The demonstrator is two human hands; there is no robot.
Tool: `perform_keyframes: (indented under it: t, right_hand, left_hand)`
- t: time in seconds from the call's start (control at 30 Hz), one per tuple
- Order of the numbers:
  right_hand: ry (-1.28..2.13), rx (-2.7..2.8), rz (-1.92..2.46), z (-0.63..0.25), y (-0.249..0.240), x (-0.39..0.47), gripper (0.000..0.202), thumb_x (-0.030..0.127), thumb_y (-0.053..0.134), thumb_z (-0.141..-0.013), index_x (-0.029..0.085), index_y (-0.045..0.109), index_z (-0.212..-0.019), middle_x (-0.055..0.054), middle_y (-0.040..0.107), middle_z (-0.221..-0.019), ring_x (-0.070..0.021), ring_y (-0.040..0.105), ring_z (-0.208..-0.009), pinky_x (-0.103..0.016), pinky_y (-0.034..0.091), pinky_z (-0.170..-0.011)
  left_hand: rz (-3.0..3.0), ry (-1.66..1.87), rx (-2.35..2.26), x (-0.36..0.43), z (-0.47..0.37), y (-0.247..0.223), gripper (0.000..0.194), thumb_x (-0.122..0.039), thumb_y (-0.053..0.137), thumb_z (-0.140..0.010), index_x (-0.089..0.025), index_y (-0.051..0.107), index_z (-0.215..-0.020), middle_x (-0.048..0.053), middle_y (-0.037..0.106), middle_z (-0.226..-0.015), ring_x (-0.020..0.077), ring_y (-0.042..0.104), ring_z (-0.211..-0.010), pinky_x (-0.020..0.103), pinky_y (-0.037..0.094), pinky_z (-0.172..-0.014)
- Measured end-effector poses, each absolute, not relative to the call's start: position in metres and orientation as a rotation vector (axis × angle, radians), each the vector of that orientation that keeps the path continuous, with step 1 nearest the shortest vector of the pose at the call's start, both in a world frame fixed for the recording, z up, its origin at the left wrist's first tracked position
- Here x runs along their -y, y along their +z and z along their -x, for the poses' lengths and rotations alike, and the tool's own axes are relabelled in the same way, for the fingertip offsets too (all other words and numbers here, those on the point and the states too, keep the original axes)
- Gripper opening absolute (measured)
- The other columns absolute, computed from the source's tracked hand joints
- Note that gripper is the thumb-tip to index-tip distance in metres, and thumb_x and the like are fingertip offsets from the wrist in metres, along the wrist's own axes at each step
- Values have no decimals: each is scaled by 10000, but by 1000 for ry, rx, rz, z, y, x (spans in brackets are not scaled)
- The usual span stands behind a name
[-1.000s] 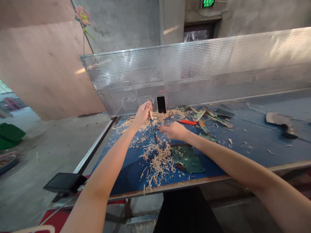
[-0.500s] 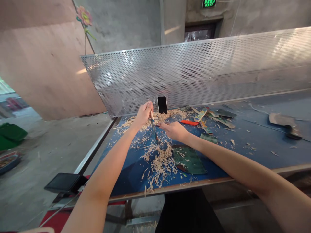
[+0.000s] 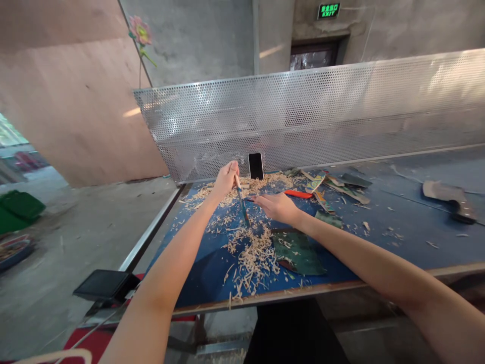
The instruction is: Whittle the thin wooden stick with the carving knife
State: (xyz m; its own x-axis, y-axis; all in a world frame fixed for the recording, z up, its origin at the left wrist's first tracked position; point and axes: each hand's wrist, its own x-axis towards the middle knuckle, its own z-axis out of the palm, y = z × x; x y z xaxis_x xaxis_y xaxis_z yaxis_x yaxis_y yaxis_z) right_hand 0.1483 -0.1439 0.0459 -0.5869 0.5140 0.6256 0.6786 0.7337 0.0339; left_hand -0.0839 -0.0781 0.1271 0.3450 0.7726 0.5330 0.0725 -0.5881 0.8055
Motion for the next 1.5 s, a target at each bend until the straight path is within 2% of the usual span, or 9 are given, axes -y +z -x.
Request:
perform_keyframes:
  t: [0.17, 0.33, 0.53, 0.6, 0.7, 1.0, 1.2, 1.37, 1.5]
  right_hand:
    - [-383, 2253, 938, -146, 41, 146, 352, 325, 444, -1154, 205, 763, -1241, -98, 824, -959, -178, 700, -714, -278, 413, -598]
    - [-294, 2164, 928, -149, 45, 144, 373, 406, 424, -1166, 193, 727, -1208, -115, 808, -1068, -215, 740, -888, -290, 457, -684]
    - [-220, 1916, 1148, -180, 44, 121, 433, 465, 309, -1174, 240, 617, -970, -77, 728, -889, -235, 677, -807, -313, 413, -687]
    - [-172, 1825, 1209, -191, 41, 111, 425, 496, 288, -1168, 251, 587, -991, -70, 715, -860, -247, 660, -770, -321, 402, -680]
    - [-91, 1750, 1247, -198, 38, 103, 417, 528, 271, -1155, 257, 560, -1025, -64, 698, -819, -253, 635, -708, -324, 389, -655]
    - [147, 1938, 1028, -165, 36, 129, 392, 539, 383, -1143, 232, 612, -1061, -60, 732, -826, -227, 670, -683, -293, 414, -639]
    - [89, 2179, 1237, -149, 44, 143, 356, 410, 386, -1190, 218, 684, -1149, -85, 803, -971, -232, 752, -847, -276, 408, -711]
    - [-9, 2344, 1476, -146, 53, 145, 363, 345, 366, -1200, 192, 696, -1190, -129, 828, -1085, -247, 772, -943, -291, 421, -770]
    - [-45, 2427, 1475, -146, 51, 144, 394, 346, 347, -1201, 176, 702, -1224, -141, 828, -1158, -272, 779, -1028, -310, 446, -811]
  left_hand:
    - [-2016, 1299, -781, 87, 78, 130, 656, -895, 422, -980, -260, 447, -819, -91, 323, -523, 115, 355, -433, 251, 298, -453]
    - [-2204, 1258, -915, 94, 73, 124, 613, -767, 465, -1046, -229, 535, -760, -12, 482, -576, 144, 478, -530, 281, 361, -525]
    - [-2251, 1256, -1131, 101, 71, 103, 588, -683, 454, -1064, -230, 511, -693, 8, 493, -592, 155, 457, -536, 295, 287, -535]
    - [-2298, 1166, -1165, 107, 67, 89, 569, -672, 532, -1034, -248, 452, -663, -7, 453, -549, 150, 406, -493, 302, 236, -510]
    - [-2324, 1090, -1192, 118, 59, 70, 505, -630, 635, -987, -260, 459, -692, 1, 502, -554, 155, 412, -469, 310, 235, -487]
    - [-2078, 1242, -1297, 145, 39, 52, 502, -646, 562, -1043, -234, 484, -769, -8, 514, -622, 173, 530, -577, 283, 330, -543]
    - [-1595, 1089, -1095, 160, 33, 51, 431, -670, 585, -1051, -249, 494, -1034, -98, 462, -541, 122, 414, -356, 240, 290, -426]
    - [-1388, 1023, -1025, 164, 30, 51, 313, -522, 623, -1080, -264, 449, -1046, -145, 341, -518, 90, 323, -353, 200, 293, -413]
    - [-1404, 1013, -1065, 161, 31, 48, 250, -438, 613, -1092, -269, 438, -1037, -145, 331, -500, 102, 333, -358, 203, 306, -407]
